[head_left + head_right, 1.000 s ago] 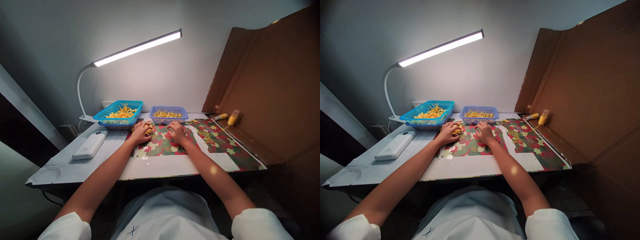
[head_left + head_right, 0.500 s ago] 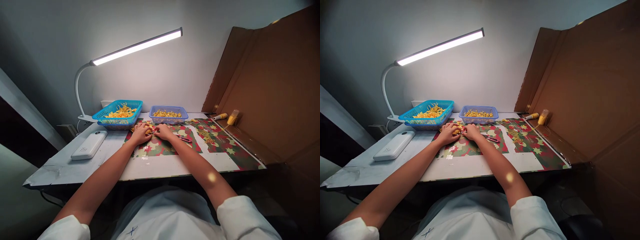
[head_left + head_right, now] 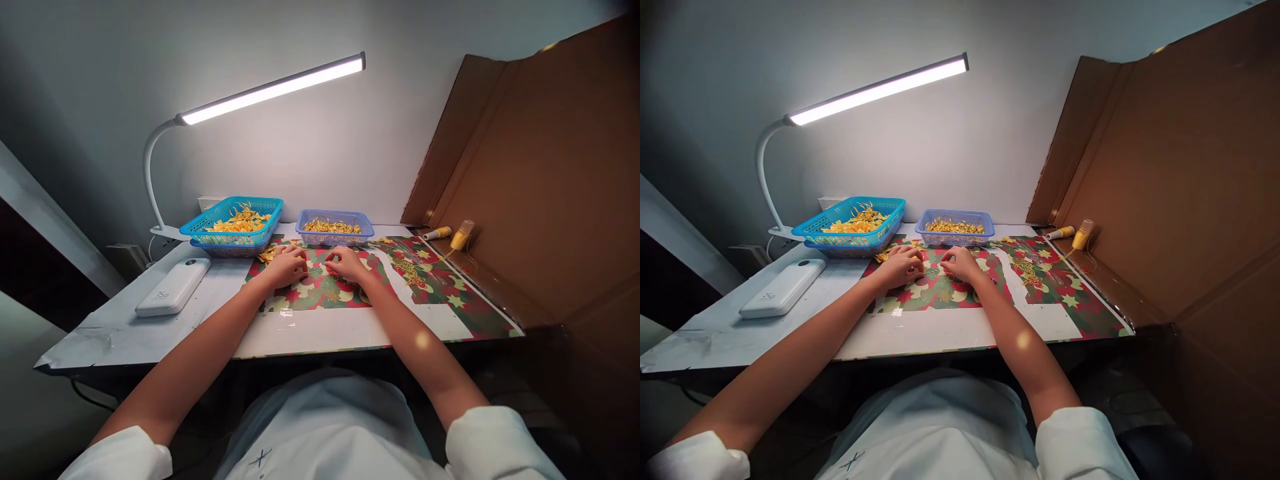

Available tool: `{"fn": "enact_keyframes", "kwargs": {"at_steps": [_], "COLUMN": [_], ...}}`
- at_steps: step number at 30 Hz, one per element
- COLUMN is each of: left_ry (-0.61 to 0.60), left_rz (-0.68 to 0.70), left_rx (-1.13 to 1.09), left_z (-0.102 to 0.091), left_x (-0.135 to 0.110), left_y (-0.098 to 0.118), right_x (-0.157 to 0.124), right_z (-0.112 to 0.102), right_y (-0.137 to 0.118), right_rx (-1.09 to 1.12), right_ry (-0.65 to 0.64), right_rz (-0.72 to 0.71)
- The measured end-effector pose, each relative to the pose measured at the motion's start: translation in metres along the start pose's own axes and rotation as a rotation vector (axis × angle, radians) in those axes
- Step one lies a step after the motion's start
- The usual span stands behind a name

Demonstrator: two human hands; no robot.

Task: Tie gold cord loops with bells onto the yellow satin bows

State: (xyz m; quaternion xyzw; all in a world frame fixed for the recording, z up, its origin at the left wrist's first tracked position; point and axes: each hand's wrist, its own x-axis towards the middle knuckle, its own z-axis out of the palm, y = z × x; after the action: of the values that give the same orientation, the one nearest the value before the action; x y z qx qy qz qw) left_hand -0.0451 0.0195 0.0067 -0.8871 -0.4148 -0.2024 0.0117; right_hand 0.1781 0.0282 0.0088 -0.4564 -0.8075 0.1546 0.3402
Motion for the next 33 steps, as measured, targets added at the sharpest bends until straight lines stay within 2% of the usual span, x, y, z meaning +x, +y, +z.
{"fn": "enact_keyframes", "kwargs": {"at_steps": [5,10,14,17,21,24,26,28,33], "left_ry": [-0.049,0.037,0.075,0.093,0.112,0.006,-0.087,-0.122,-0.04], "left_rz": [0.011,-0.075,-0.063,-0.112,-0.299,-0.29,-0.265,-0.261,-0.304], "left_rx": [0.032,-0.133,-0.293,-0.585,-1.142,-1.363,-1.424,-1.441,-1.39], "left_z": [0.004,0.006,0.002,0.001,0.007,0.015,0.02,0.022,0.021], "left_x": [0.002,0.002,0.003,0.004,0.006,0.008,0.009,0.011,0.011], "left_y": [0.002,-0.008,-0.005,0.001,0.013,0.025,0.032,0.037,0.038], "right_x": [-0.001,-0.002,0.001,0.002,0.001,0.0,0.0,-0.001,-0.003], "right_z": [0.005,0.014,0.023,0.024,0.023,0.025,0.026,0.026,0.023], "right_y": [-0.006,-0.009,-0.008,-0.007,-0.006,-0.006,-0.006,-0.007,-0.012], "right_rx": [-0.018,-0.033,-0.005,0.101,0.313,0.437,0.497,0.546,0.739], "right_ry": [0.073,-0.003,-0.014,0.014,0.059,0.073,0.079,0.1,0.067], "right_rz": [0.01,-0.098,-0.148,-0.147,-0.093,-0.064,-0.03,0.009,0.128]}}
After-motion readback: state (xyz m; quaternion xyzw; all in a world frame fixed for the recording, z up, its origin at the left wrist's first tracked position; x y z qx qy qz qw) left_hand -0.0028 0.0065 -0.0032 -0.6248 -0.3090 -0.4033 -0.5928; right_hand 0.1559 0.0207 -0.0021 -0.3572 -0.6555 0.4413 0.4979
